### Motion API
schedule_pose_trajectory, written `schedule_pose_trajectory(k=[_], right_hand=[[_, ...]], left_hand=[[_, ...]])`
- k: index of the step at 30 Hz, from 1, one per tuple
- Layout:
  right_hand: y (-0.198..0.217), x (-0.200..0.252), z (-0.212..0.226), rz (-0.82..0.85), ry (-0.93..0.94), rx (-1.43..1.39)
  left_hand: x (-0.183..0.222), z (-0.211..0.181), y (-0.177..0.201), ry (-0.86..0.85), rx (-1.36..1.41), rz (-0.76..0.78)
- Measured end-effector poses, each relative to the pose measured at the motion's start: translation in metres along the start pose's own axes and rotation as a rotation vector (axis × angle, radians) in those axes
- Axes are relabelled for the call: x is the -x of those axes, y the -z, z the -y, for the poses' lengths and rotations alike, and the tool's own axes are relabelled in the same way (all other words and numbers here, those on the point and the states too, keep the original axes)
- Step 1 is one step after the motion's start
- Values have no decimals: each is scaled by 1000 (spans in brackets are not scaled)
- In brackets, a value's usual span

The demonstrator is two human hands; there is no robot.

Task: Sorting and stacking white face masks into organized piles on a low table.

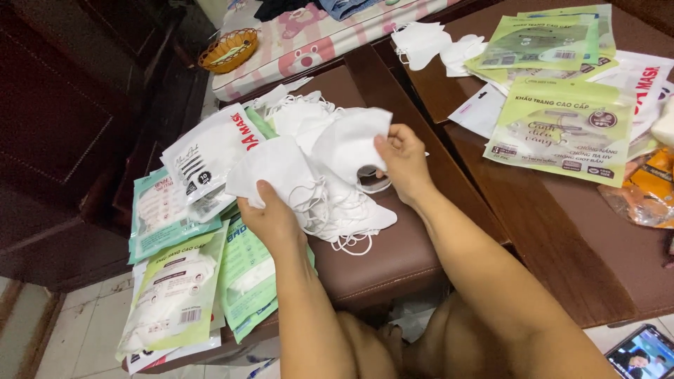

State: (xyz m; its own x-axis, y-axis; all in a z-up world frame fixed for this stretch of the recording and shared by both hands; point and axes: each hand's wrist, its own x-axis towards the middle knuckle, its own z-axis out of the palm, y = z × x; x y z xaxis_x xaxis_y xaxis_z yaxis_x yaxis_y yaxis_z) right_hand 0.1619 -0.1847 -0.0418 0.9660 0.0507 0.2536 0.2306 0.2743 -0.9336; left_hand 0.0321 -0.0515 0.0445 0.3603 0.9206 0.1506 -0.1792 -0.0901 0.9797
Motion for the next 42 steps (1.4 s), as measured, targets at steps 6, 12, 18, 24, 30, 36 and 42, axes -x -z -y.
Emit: schedule_pose_trajectory(k=[6,12,18,24,30,36,42], right_hand=[[-1,6,10,151,-313,-482],[-14,16,1,208,-252,-280],[-14,7,-17,151,-237,-54],[-12,18,-13,268,69,611],[-18,22,-15,345,46,647],[-11,5,-35,139,-18,459],[1,11,-1,129,69,704]], left_hand=[[16,-12,-9,81,-128,92],[16,21,-15,137,68,412],[-3,32,-4,-162,3,302],[-30,49,15,-373,1,40],[-18,26,15,-337,-97,-16],[-20,29,17,-227,-55,35],[-17,23,19,-230,-49,31]])
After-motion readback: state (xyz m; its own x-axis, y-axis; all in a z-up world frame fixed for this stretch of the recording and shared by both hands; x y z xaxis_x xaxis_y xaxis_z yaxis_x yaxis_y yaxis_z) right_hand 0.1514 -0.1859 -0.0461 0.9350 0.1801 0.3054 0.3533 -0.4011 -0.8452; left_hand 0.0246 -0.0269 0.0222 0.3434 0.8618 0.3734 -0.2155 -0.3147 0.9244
